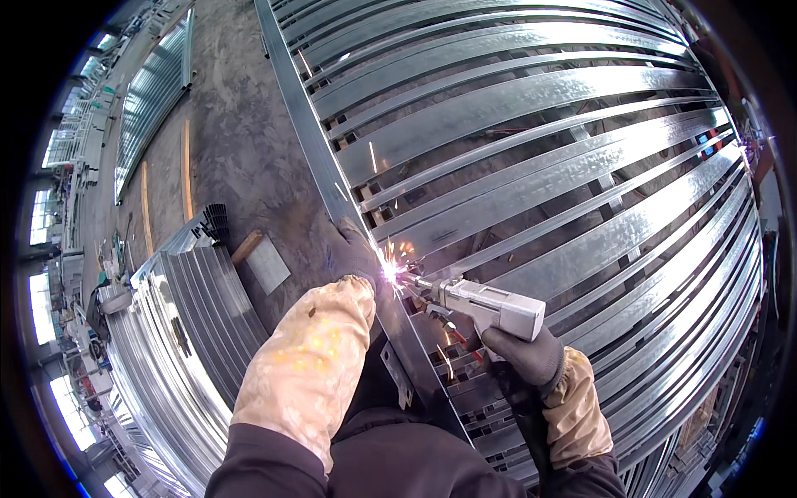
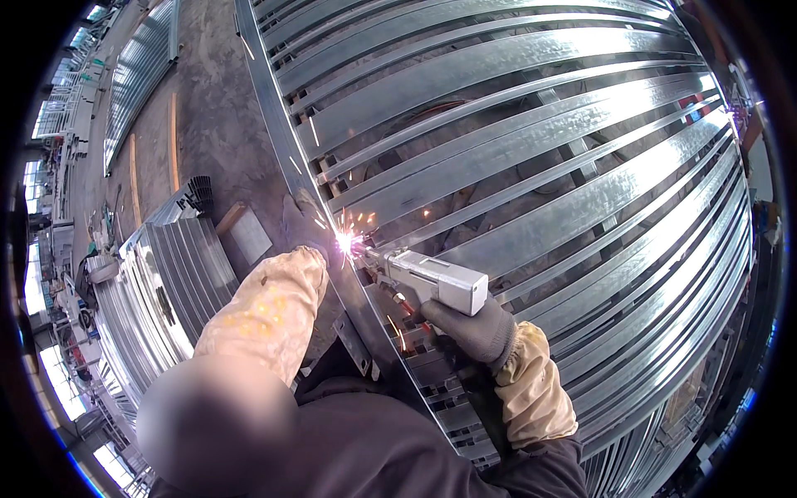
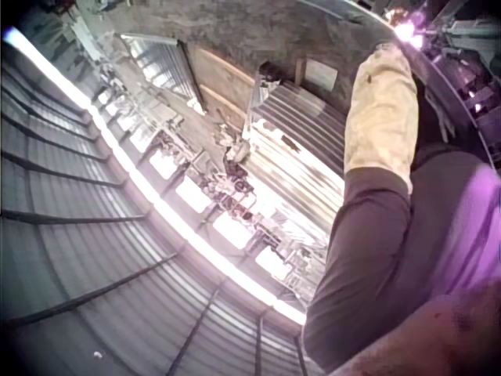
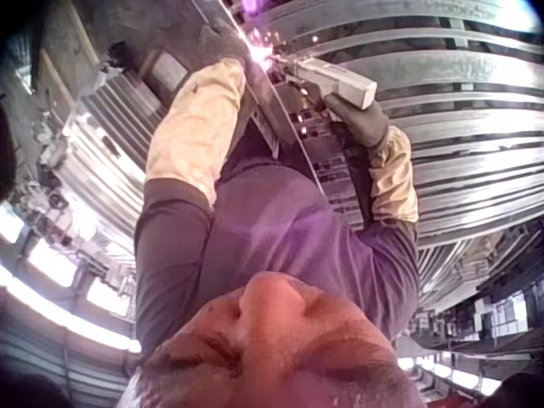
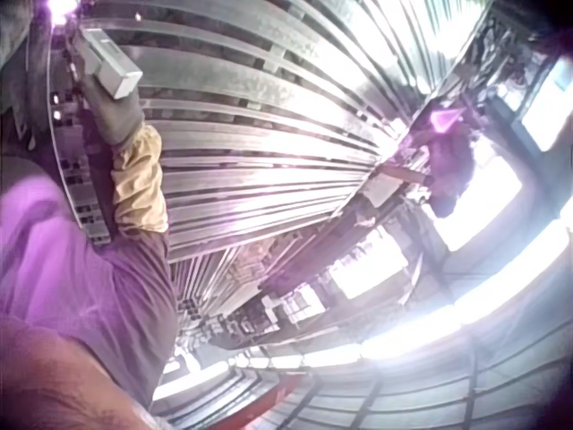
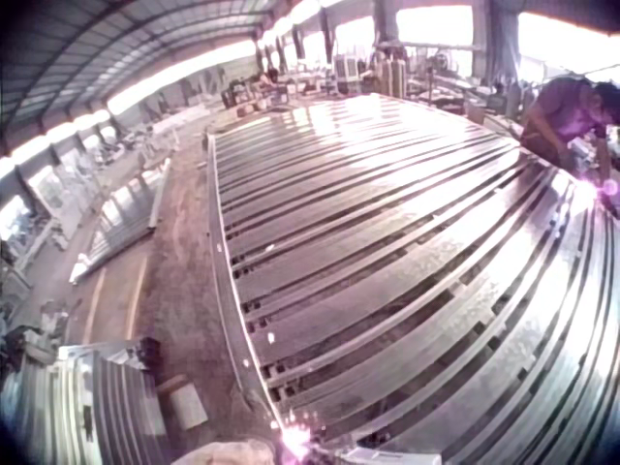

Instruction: The person uses a handheld welding tool to join metal bars on a large slatted metal frame. They move the tool along the seams, creating bright sparks and fusing the metal pieces together in a workshop setting.

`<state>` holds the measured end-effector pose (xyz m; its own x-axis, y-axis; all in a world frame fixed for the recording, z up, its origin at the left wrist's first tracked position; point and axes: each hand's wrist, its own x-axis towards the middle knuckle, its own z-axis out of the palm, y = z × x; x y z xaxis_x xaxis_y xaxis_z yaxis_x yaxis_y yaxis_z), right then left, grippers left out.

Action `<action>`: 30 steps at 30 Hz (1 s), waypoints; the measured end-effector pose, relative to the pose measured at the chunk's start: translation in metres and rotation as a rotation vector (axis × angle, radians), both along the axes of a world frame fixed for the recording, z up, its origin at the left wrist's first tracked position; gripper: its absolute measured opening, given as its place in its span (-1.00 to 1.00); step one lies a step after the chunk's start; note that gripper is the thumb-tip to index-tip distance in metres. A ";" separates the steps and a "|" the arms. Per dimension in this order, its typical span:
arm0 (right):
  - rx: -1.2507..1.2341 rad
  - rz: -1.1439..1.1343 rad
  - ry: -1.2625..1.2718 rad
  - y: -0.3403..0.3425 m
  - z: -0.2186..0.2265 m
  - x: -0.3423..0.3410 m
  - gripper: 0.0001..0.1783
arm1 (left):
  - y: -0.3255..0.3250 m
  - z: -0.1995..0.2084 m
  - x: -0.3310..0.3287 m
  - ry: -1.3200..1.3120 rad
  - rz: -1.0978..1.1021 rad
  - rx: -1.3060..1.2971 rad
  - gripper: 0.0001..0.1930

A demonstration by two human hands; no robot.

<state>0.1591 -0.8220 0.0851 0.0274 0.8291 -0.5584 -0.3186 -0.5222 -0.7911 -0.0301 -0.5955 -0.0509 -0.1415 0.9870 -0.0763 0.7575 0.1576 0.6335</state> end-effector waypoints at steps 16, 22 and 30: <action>-0.139 -0.048 0.061 -0.040 0.015 0.000 -0.63 | 0.003 0.004 0.006 -0.042 0.017 -0.089 -0.55; -0.116 -0.065 0.079 -0.037 0.009 0.000 -0.61 | 0.001 0.015 0.008 0.012 0.031 -0.072 -0.56; -0.141 -0.013 0.097 -0.030 0.007 -0.001 -0.48 | 0.002 0.008 0.004 -0.008 0.031 -0.051 -0.54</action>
